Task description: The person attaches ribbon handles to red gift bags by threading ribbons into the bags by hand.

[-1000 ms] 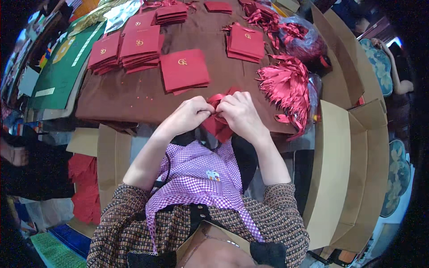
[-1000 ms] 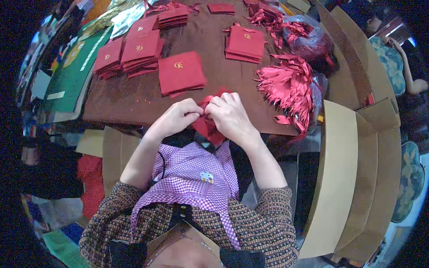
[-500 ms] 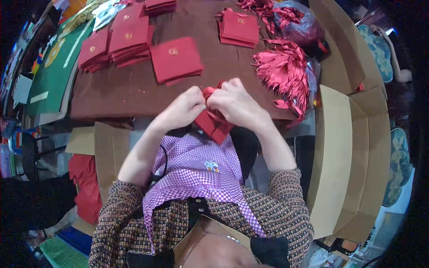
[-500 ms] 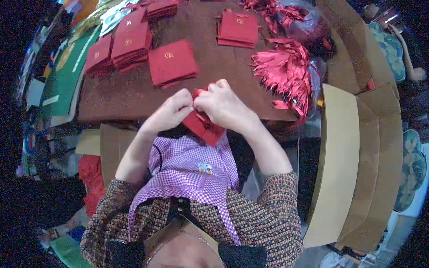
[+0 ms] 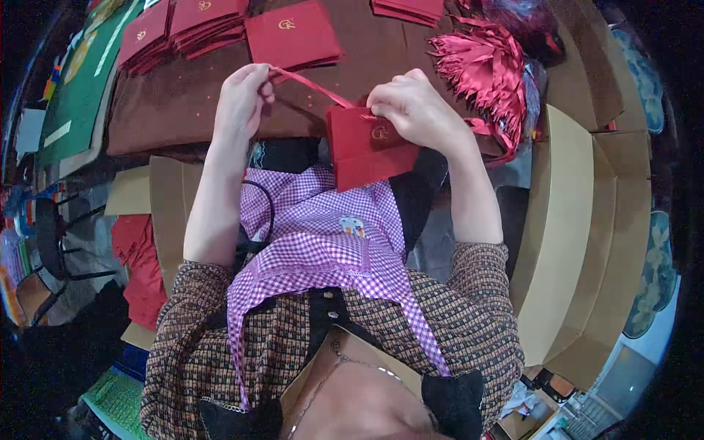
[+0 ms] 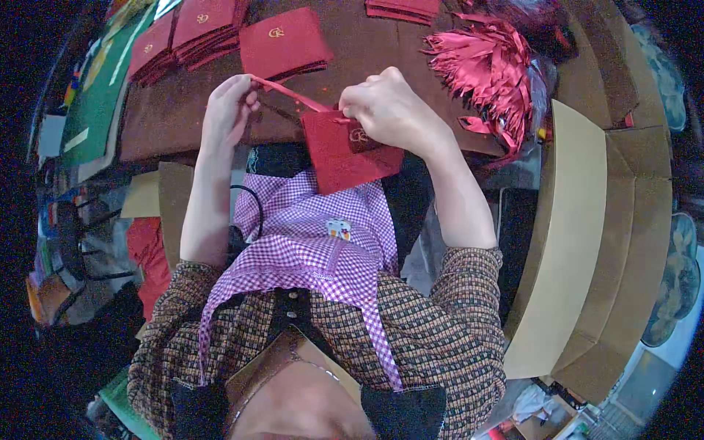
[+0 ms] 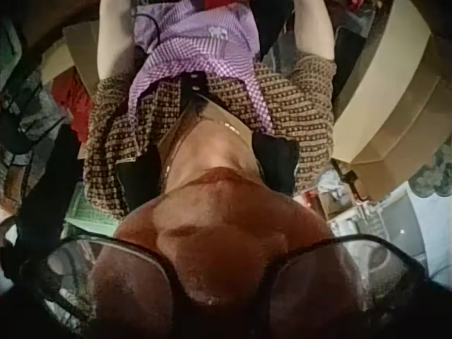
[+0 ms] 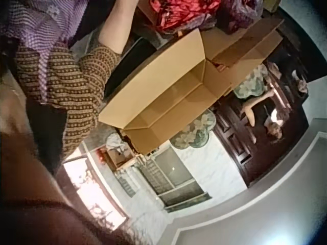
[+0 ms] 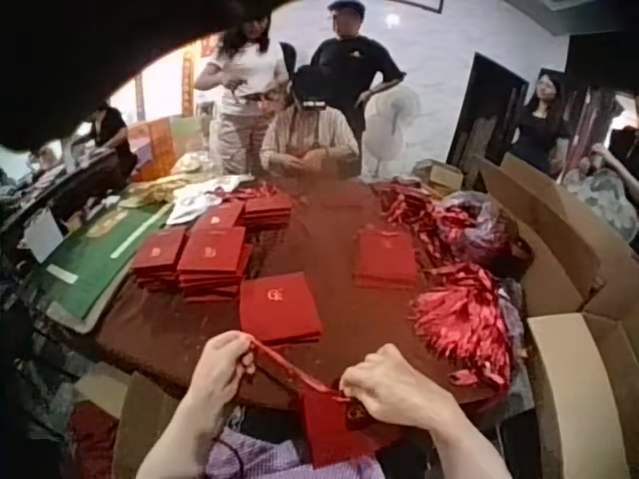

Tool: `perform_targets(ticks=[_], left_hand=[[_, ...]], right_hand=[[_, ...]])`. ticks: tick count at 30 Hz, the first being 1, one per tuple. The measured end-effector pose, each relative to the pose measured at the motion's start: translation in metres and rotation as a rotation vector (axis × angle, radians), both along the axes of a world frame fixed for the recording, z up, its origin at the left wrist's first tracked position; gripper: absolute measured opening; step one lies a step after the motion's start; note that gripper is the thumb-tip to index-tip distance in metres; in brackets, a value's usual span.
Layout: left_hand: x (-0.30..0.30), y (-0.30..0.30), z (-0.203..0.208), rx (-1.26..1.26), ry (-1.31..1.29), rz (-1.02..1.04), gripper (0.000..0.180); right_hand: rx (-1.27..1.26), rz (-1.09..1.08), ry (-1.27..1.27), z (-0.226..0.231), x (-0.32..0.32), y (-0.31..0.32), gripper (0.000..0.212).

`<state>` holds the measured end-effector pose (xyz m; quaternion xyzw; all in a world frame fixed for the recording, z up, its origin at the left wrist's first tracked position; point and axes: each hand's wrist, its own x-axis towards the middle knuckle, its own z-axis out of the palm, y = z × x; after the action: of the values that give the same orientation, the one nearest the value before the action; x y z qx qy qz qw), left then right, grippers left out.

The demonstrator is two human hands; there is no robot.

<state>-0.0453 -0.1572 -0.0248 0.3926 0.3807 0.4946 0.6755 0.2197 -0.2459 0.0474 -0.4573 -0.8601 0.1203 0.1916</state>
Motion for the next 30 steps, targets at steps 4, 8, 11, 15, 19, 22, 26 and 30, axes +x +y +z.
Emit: perform_targets(ticks=[4,8,11,15,19,22,26,30], left_hand=[[0.002,-0.005,0.000,-0.002,0.003,0.068,0.020],[0.013,-0.037,0.005,-0.037,0.126,-0.074,0.029],[0.024,-0.058,0.000,0.143,0.245,-0.518,0.037],[0.045,-0.073,0.009,0.003,-0.059,-0.355,0.029],[0.041,-0.065,0.005,0.118,0.032,-0.375,0.028],[0.036,-0.065,0.003,0.155,0.145,-0.417,0.029],[0.038,-0.072,0.004,0.277,0.327,-0.413,0.029],[0.039,-0.077,0.015,0.247,0.210,-0.383,0.029]], right_hand=[[-0.084,-0.052,0.022,0.004,-0.001,0.001,0.006],[0.043,-0.160,0.013,0.001,0.000,0.004,0.009],[0.057,-0.175,0.012,0.004,-0.007,0.009,0.011],[-0.286,-0.258,0.727,0.014,0.010,0.015,0.019],[-0.196,-0.417,0.598,0.002,0.049,0.023,0.022],[-0.336,-0.295,0.551,0.000,0.042,0.017,0.021],[-0.332,-0.218,0.443,0.006,0.018,0.009,0.019],[-0.306,-0.578,0.911,-0.011,0.016,0.018,0.016]])
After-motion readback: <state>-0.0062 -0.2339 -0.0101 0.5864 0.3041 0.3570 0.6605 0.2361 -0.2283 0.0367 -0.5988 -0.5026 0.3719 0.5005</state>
